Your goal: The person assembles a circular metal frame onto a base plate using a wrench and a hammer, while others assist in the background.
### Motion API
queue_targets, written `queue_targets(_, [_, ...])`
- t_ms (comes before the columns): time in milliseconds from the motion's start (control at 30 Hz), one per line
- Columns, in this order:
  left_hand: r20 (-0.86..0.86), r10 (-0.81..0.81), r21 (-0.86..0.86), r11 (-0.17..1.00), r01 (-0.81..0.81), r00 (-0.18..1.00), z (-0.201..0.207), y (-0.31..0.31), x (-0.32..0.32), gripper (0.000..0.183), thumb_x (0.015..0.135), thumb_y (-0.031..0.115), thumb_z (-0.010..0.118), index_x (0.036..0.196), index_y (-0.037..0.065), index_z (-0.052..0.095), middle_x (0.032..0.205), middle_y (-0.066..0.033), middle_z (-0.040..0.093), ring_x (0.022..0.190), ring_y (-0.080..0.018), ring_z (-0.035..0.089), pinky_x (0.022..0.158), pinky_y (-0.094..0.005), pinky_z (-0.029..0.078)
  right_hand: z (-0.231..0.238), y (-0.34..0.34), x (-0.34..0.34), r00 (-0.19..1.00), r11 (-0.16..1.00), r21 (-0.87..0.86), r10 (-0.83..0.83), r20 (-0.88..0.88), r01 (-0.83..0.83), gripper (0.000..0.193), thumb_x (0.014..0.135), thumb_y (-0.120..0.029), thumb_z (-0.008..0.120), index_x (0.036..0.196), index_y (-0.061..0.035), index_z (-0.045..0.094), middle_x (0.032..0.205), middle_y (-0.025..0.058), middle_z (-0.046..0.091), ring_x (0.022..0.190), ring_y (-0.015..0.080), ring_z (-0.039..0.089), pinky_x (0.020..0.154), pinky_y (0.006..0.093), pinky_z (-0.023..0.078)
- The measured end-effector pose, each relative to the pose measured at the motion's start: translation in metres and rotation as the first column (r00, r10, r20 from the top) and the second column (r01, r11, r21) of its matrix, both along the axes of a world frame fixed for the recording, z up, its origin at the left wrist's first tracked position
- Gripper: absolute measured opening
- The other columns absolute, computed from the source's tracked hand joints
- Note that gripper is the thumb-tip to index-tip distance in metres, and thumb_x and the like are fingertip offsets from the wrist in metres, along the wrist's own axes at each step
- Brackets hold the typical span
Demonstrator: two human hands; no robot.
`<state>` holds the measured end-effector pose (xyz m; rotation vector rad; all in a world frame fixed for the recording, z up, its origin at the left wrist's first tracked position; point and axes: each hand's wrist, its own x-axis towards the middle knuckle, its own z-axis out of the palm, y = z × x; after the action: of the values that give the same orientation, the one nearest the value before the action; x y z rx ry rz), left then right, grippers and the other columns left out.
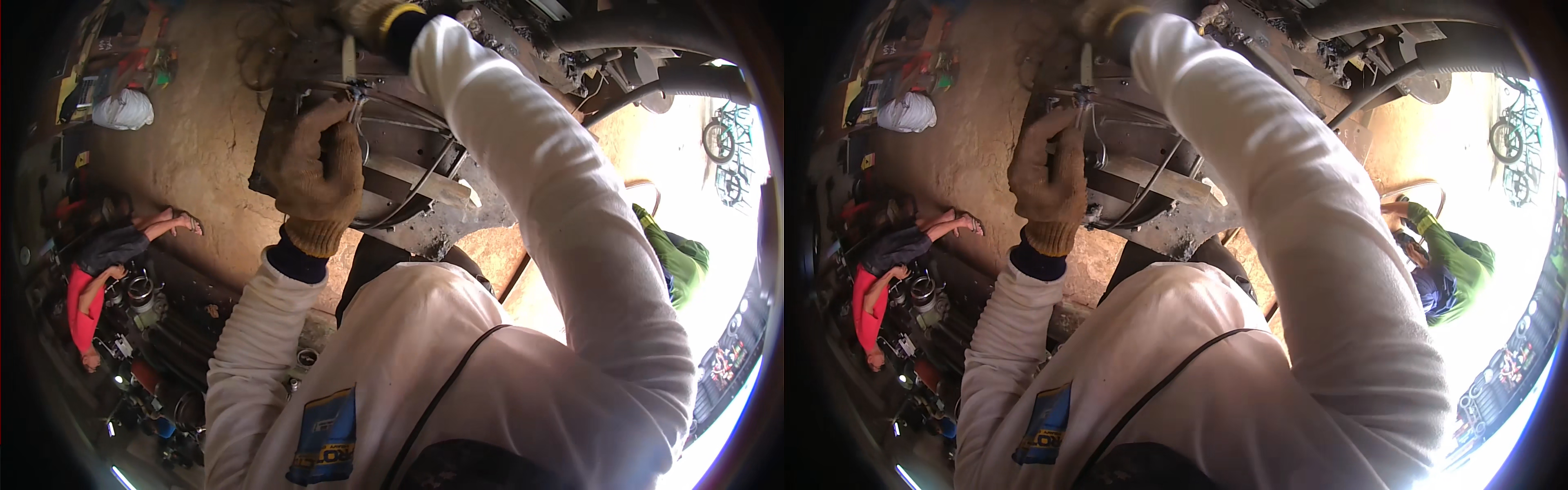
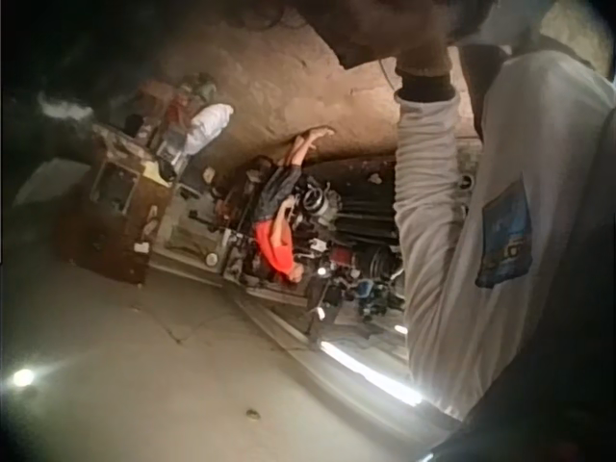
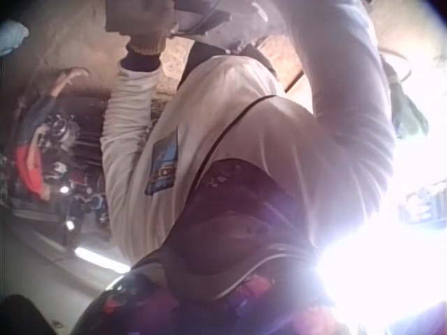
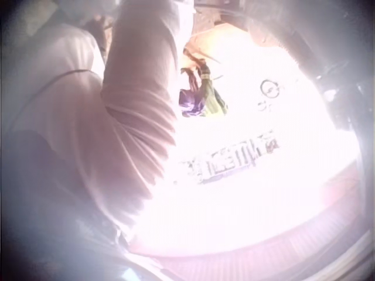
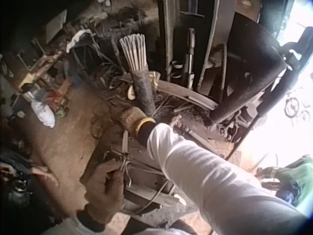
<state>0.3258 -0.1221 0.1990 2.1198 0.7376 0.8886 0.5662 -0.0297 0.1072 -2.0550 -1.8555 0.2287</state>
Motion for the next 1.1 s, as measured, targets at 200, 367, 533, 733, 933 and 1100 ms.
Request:
queue_targets(200, [-0.025,0.02,0.101,0.995,-0.017,0.999,-0.005,0.003,-0.003,0.024,0.085,0.002,0.07,0.107,0.009,0.074,0.091,-0.007,0.074,0.07,-0.0244,0.065,0.068,-0.036,0.053,0.008,0.03,-0.008,0.989,0.999,-0.03,0.037,-0.14,-0.042,0.025,0.097,-0.023,0.056,0.11,-0.0057,0.069,0.103,0.0174,0.072,0.101,0.0313,0.068,0.089,0.0389,0.052])
queue_targets(367, [-0.075,0.0,0.187,0.982,0.014,0.997,0.001,0.003,0.001,0.023,0.086,0.003,0.069,0.107,0.011,0.074,0.093,-0.0064,0.074,0.071,-0.0246,0.064,0.07,-0.0364,0.052,0.043,0.018,0.014,0.88,0.984,0.165,0.025,-0.474,0.061,0.029,0.101,-0.028,0.055,0.109,-0.0034,0.068,0.105,0.0182,0.072,0.101,0.0314,0.067,0.091,0.0375,0.05])
queue_targets(533, [-0.04,0.01,0.126,0.992,-0.005,0.999,-0.003,0.005,-0.007,0.019,0.091,0.006,0.067,0.108,0.009,0.073,0.098,-0.0075,0.075,0.079,-0.0222,0.068,0.076,-0.0351,0.054,0.081,-0.055,0.021,0.63,0.967,0.183,0.031,-0.776,0.178,0.041,0.104,-0.037,0.053,0.109,0.001,0.067,0.102,0.0173,0.07,0.095,0.0291,0.065,0.09,0.0348,0.049])
queue_targets(733, [0.106,0.122,-0.304,0.949,-0.085,0.987,0.002,-0.006,-0.004,0.026,0.103,0.016,0.053,0.118,0.0,0.067,0.106,-0.0144,0.074,0.096,-0.0211,0.07,0.089,-0.0337,0.053,0.044,-0.158,0.005,-0.207,0.753,0.001,0.182,-0.961,0.658,0.027,0.106,-0.028,0.053,0.108,-0.0015,0.059,0.085,0.009,0.064,0.074,0.0237,0.065,0.071,0.0364,0.056])
queue_targets(933, [0.154,0.112,-0.293,0.954,-0.063,0.982,0.003,-0.003,-0.003,0.039,0.105,0.02,0.047,0.131,-0.006,0.058,0.118,-0.0219,0.07,0.109,-0.0266,0.067,0.104,-0.0367,0.045,0.047,-0.183,-0.019,-0.384,0.704,-0.061,0.311,-0.869,0.707,0.02,0.106,-0.024,0.053,0.104,-0.0042,0.057,0.078,0.0078,0.061,0.068,0.024,0.064,0.069,0.0409,0.059])
queue_targets(1100, [0.172,0.104,-0.296,0.954,-0.049,0.98,-0.002,-0.002,-0.003,0.038,0.105,0.02,0.047,0.13,-0.007,0.059,0.112,-0.0199,0.071,0.105,-0.0256,0.069,0.098,-0.0354,0.049,0.052,-0.19,-0.031,-0.437,0.683,-0.116,0.32,-0.841,0.721,0.015,0.105,-0.019,0.053,0.105,-0.0058,0.058,0.081,0.0086,0.065,0.069,0.023,0.064,0.069,0.0393,0.059])
